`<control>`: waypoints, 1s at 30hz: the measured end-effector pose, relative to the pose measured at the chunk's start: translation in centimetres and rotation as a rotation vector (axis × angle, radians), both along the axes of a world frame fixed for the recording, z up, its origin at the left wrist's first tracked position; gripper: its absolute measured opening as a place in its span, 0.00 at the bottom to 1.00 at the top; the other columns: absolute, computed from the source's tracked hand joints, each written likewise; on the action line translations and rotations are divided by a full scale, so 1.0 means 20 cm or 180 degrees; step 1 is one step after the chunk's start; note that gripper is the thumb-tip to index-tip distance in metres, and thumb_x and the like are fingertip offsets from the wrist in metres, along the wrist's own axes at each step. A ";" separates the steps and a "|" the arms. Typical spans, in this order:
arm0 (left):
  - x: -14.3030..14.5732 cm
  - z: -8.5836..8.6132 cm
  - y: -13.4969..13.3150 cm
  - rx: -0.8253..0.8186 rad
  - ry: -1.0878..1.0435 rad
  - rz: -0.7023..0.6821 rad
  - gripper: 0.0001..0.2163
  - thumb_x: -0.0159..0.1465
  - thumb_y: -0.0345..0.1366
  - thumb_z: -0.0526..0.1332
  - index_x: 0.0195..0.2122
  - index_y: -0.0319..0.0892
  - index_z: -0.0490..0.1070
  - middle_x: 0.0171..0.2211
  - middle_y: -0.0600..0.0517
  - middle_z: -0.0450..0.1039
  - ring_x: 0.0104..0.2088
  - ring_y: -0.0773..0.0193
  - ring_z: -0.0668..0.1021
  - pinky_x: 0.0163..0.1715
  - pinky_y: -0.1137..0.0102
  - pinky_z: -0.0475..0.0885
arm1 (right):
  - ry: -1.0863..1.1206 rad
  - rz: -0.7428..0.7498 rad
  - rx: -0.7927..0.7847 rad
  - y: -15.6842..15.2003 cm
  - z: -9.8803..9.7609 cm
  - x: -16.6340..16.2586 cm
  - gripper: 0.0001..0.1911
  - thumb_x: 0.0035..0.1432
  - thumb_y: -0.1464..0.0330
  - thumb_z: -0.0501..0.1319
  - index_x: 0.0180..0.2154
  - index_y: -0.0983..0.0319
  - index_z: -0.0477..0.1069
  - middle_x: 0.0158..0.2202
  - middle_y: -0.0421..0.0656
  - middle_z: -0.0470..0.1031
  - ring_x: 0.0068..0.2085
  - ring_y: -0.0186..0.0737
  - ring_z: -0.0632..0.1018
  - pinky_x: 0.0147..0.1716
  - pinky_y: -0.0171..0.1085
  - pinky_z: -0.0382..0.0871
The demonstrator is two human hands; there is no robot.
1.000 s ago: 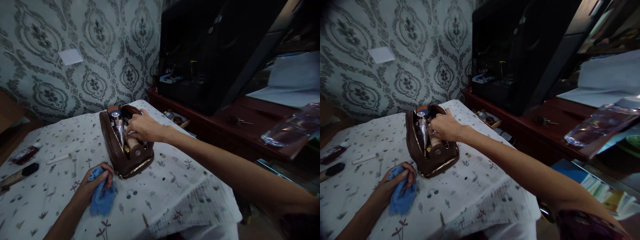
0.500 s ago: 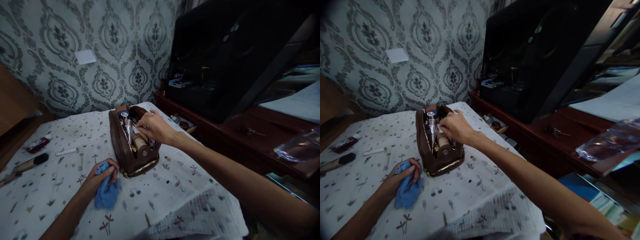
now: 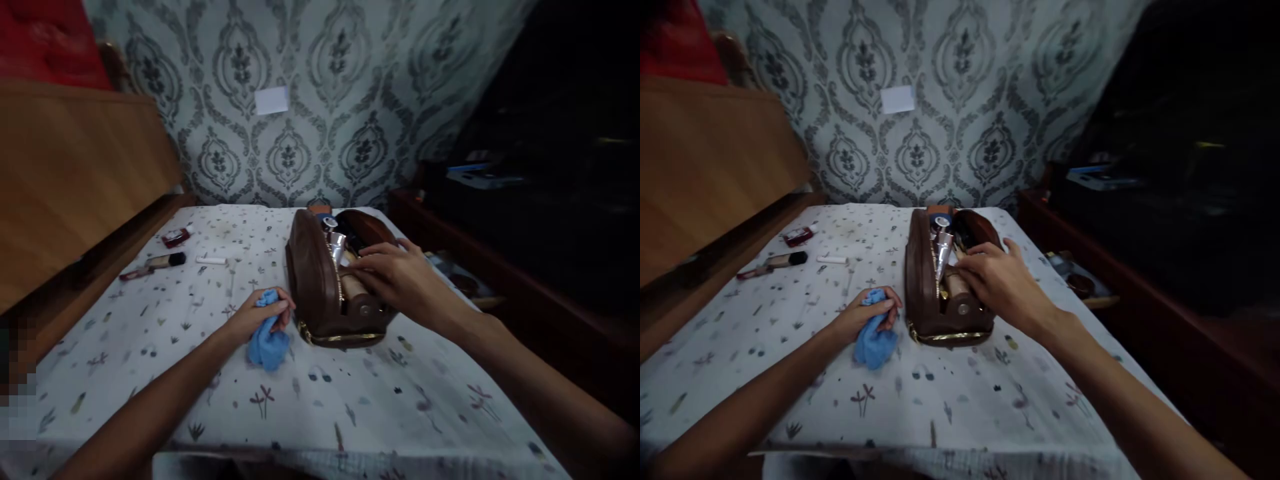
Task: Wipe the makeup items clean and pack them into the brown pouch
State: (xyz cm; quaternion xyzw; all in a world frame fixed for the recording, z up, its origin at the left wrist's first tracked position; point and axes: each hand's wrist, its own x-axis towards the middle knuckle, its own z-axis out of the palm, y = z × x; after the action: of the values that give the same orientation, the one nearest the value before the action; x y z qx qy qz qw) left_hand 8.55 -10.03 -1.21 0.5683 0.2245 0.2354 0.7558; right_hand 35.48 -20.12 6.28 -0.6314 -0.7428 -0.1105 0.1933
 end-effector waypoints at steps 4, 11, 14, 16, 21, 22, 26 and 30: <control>-0.01 -0.01 0.01 0.0080 -0.0014 0.0007 0.24 0.51 0.55 0.73 0.33 0.38 0.74 0.22 0.53 0.71 0.20 0.71 0.71 0.17 0.76 0.61 | 0.0027 0.0064 0.0118 0.02 -0.05 0.03 0.20 0.70 0.62 0.51 0.42 0.54 0.82 0.42 0.47 0.83 0.50 0.53 0.80 0.59 0.65 0.57; -0.08 -0.04 0.15 0.0594 0.0146 0.0688 0.22 0.54 0.55 0.69 0.35 0.39 0.73 0.24 0.53 0.72 0.22 0.69 0.73 0.22 0.74 0.66 | -0.0046 0.0123 0.0553 -0.04 -0.03 0.02 0.26 0.73 0.54 0.46 0.41 0.56 0.81 0.41 0.50 0.84 0.48 0.54 0.82 0.56 0.64 0.63; -0.17 -0.05 0.28 0.0931 0.0309 0.1142 0.19 0.56 0.52 0.68 0.35 0.40 0.73 0.25 0.54 0.72 0.24 0.68 0.74 0.26 0.73 0.69 | -0.0193 0.0340 0.0982 -0.09 0.02 -0.04 0.23 0.73 0.55 0.48 0.40 0.55 0.78 0.40 0.49 0.84 0.43 0.52 0.83 0.53 0.63 0.68; -0.25 -0.06 0.37 0.1194 0.0495 0.1480 0.17 0.56 0.50 0.67 0.34 0.41 0.72 0.24 0.54 0.72 0.25 0.67 0.74 0.27 0.72 0.69 | -0.0205 0.0470 0.1233 -0.11 0.05 -0.10 0.15 0.73 0.59 0.53 0.41 0.55 0.76 0.39 0.47 0.84 0.41 0.50 0.83 0.52 0.61 0.71; -0.49 -0.09 0.59 0.1911 0.1267 0.2384 0.09 0.60 0.42 0.59 0.36 0.42 0.71 0.24 0.54 0.71 0.27 0.63 0.75 0.31 0.69 0.71 | -0.0027 0.0811 0.1612 -0.16 0.07 -0.29 0.06 0.69 0.71 0.60 0.45 0.58 0.74 0.37 0.46 0.81 0.42 0.45 0.82 0.54 0.49 0.74; -0.54 -0.09 0.63 0.2076 0.1485 0.2553 0.09 0.61 0.40 0.58 0.38 0.42 0.72 0.26 0.54 0.72 0.29 0.62 0.76 0.33 0.68 0.72 | 0.0009 0.0909 0.1642 -0.17 0.07 -0.33 0.07 0.68 0.72 0.60 0.46 0.58 0.74 0.37 0.46 0.81 0.42 0.44 0.81 0.53 0.47 0.75; -0.75 -0.03 0.70 0.2686 0.2514 0.3086 0.12 0.60 0.30 0.56 0.43 0.43 0.74 0.41 0.46 0.77 0.50 0.51 0.76 0.55 0.58 0.69 | 0.0403 0.1325 0.1498 -0.17 0.00 -0.50 0.11 0.66 0.76 0.61 0.48 0.59 0.74 0.36 0.44 0.81 0.40 0.40 0.81 0.44 0.38 0.77; -0.94 0.04 0.72 0.2908 0.3539 0.3315 0.21 0.58 0.25 0.55 0.54 0.36 0.71 0.60 0.35 0.68 0.66 0.40 0.64 0.65 0.46 0.58 | 0.0729 0.1789 0.1110 -0.12 -0.12 -0.65 0.10 0.68 0.77 0.57 0.46 0.63 0.74 0.32 0.44 0.81 0.36 0.39 0.80 0.35 0.35 0.76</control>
State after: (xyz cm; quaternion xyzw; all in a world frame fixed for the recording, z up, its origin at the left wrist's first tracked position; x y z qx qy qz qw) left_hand -10.19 4.30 -0.50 0.6723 0.6732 0.3059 0.0340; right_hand 22.52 -22.59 3.94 -0.3679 -0.8311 -0.1066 0.4032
